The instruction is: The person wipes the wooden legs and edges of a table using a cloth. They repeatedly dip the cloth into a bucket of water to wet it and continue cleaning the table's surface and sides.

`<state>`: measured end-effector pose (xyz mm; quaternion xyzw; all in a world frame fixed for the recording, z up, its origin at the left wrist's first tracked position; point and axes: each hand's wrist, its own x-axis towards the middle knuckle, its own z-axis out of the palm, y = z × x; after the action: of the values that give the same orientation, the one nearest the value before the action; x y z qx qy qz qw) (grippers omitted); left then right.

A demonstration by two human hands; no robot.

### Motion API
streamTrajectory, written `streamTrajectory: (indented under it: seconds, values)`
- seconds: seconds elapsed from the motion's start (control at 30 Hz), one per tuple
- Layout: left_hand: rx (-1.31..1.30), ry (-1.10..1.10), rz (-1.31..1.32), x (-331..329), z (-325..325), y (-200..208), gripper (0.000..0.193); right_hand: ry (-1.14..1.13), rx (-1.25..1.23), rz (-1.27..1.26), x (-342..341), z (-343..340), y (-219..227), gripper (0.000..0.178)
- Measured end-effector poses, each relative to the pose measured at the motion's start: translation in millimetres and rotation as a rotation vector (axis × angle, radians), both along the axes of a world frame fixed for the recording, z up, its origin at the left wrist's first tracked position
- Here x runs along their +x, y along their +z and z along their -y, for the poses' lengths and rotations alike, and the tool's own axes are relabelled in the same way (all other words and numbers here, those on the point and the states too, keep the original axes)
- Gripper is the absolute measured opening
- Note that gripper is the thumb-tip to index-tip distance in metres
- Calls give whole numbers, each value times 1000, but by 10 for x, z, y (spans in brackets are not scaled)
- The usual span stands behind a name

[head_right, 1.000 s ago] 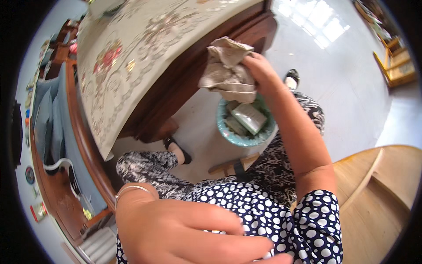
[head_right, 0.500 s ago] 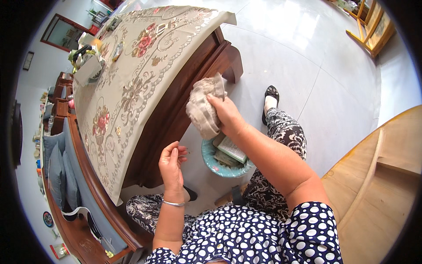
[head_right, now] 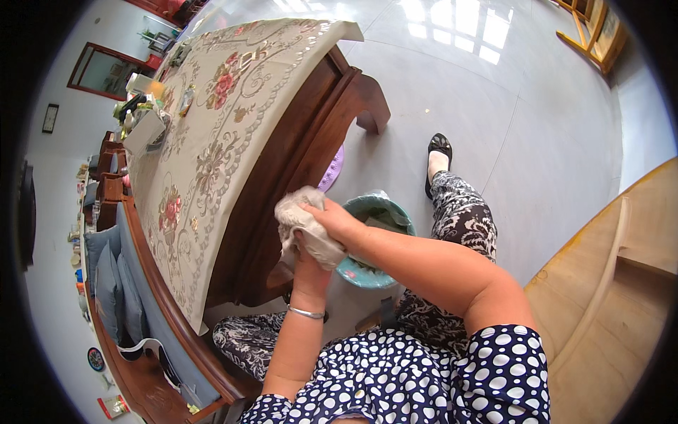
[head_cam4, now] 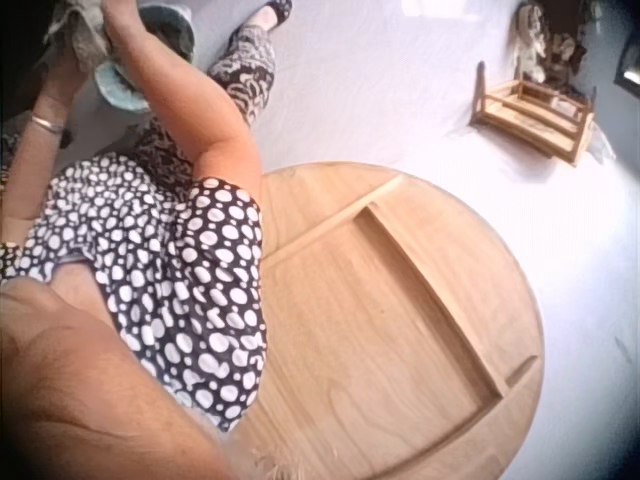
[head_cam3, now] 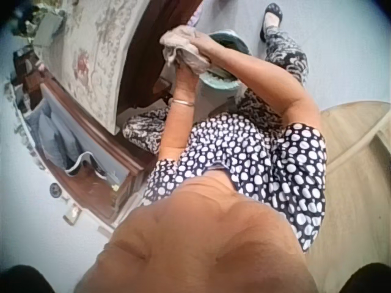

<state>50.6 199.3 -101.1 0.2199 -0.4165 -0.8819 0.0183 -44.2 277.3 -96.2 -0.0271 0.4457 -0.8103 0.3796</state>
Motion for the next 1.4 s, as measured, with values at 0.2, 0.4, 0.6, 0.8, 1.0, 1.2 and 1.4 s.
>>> streamTrajectory:
  seconds: [0.2,0.4,0.6,0.8,1.0,1.2,1.4]
  values:
    - [-201,81,88,-148,210,73,52,146,305,-234,13,8,-171,51]
    - [-1112,112,6,-336,678,216,61,420,635,-718,4,-124,-99,47]
    - [-2028,-244,100,137,959,147,51,578,617,-833,22,-150,-142,49]
    - [-1576,129,489,1308,1457,-286,41,639,614,-904,96,-130,-113,45]
    - [-1002,735,598,2076,1747,-485,49,714,613,-929,170,-63,-47,47]
    - [-943,1146,602,1957,1974,-427,47,743,666,-909,168,31,-85,46]
    - [-1139,1159,568,1394,1994,-625,35,743,665,-910,172,109,-106,45]
